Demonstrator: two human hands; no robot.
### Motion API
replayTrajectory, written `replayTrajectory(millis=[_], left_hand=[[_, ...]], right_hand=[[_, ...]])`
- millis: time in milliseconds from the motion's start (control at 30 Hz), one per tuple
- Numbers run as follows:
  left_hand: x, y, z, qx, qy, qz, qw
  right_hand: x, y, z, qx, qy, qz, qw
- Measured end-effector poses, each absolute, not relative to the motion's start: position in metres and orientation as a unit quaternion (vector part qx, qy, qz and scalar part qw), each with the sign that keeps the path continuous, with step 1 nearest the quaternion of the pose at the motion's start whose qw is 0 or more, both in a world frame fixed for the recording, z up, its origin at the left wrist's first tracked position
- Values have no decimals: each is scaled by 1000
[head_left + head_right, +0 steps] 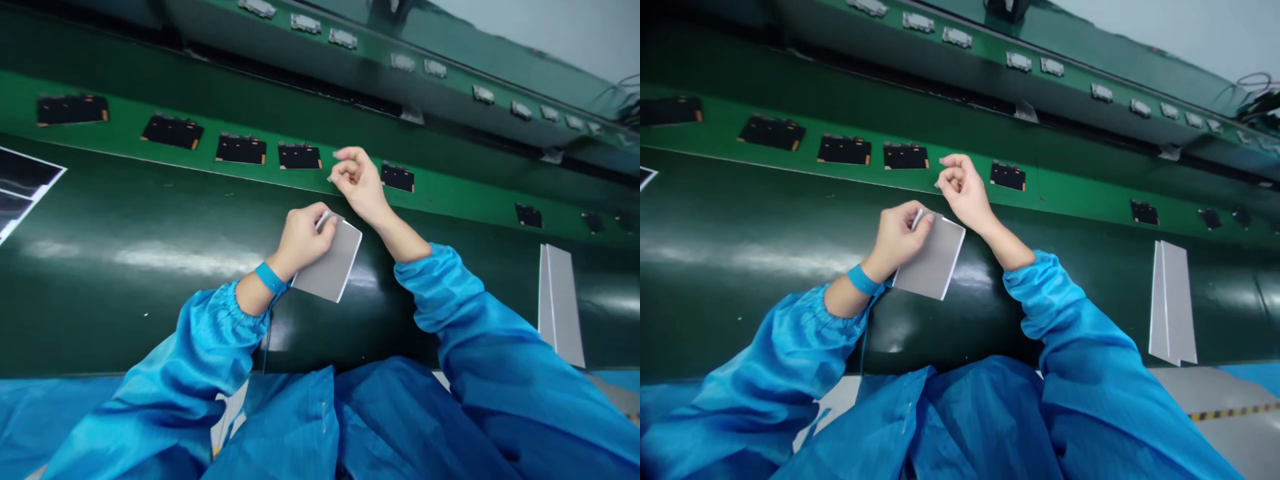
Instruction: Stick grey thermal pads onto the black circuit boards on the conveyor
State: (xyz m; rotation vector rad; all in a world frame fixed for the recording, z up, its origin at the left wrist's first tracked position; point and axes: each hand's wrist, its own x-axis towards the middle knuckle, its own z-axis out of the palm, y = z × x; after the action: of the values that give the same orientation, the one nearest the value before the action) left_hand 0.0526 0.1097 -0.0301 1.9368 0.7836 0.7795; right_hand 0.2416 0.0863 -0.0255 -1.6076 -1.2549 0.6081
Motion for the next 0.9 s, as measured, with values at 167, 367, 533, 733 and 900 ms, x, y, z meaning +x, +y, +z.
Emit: replayTrajectory(millis=[167, 367, 533, 733, 900], left_hand=[[51, 105, -29, 855, 249, 256, 375], [49, 100, -30, 886, 187, 220, 362], [48, 99, -30, 899, 144, 207, 358], [49, 98, -28, 905, 128, 203, 351], [50, 97, -29, 909, 127, 194, 347]], right_hand=[[216, 179, -15, -637, -575, 310, 409], [171, 247, -25, -608, -606, 365, 360], [150, 268, -22, -620, -601, 372, 341], [142, 268, -23, -633, -607, 358, 319], [151, 259, -23, -644, -617, 334, 304]])
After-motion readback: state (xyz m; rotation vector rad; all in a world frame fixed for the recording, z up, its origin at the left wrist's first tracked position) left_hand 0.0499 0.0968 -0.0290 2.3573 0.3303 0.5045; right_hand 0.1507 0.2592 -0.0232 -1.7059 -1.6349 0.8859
